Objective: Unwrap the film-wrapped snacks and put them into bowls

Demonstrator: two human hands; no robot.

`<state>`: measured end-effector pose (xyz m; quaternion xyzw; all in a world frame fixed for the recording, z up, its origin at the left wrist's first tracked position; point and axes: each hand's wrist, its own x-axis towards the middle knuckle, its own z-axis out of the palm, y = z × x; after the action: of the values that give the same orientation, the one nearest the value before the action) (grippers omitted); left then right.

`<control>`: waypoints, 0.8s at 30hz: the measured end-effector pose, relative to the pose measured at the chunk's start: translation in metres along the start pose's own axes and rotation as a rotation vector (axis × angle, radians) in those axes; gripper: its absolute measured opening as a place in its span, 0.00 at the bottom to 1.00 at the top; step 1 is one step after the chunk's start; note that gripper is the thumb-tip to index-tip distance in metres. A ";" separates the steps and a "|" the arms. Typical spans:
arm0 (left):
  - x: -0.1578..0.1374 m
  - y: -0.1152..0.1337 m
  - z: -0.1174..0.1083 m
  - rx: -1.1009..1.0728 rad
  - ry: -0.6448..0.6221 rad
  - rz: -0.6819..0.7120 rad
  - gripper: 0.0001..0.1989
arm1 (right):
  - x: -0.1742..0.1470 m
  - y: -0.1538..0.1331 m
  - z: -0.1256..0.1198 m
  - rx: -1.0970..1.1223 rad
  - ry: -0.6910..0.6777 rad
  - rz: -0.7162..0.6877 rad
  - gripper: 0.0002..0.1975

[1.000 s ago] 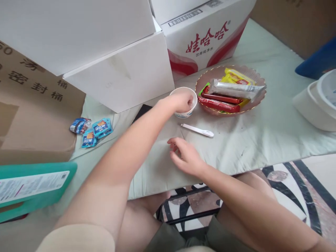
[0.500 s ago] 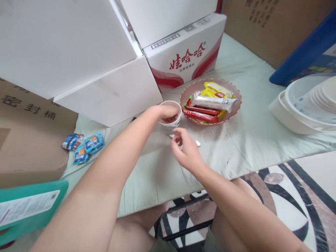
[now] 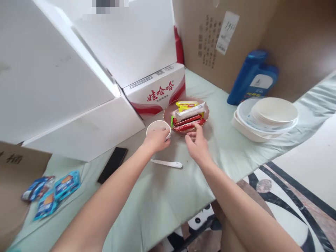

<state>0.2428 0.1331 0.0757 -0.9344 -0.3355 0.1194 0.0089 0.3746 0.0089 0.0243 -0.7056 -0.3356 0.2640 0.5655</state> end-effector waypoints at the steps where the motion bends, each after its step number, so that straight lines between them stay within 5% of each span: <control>1: 0.009 0.001 -0.001 0.011 0.038 0.029 0.14 | 0.010 0.001 -0.005 -0.080 -0.025 -0.017 0.19; 4: 0.034 0.001 -0.003 0.001 0.125 0.125 0.13 | 0.040 0.006 -0.024 -0.330 -0.010 -0.089 0.09; 11: 0.087 0.014 -0.011 0.003 0.154 0.291 0.13 | 0.101 0.015 -0.059 -0.574 0.159 -0.128 0.08; 19: 0.129 0.036 -0.018 0.035 0.187 0.410 0.10 | 0.181 0.004 -0.043 -0.684 0.179 -0.042 0.10; 24: 0.145 0.034 -0.009 0.064 0.318 0.481 0.11 | 0.215 0.004 -0.043 -0.828 0.206 0.002 0.20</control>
<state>0.3742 0.1982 0.0502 -0.9934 -0.0949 -0.0192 0.0622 0.5442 0.1478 0.0319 -0.8961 -0.3542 0.0356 0.2649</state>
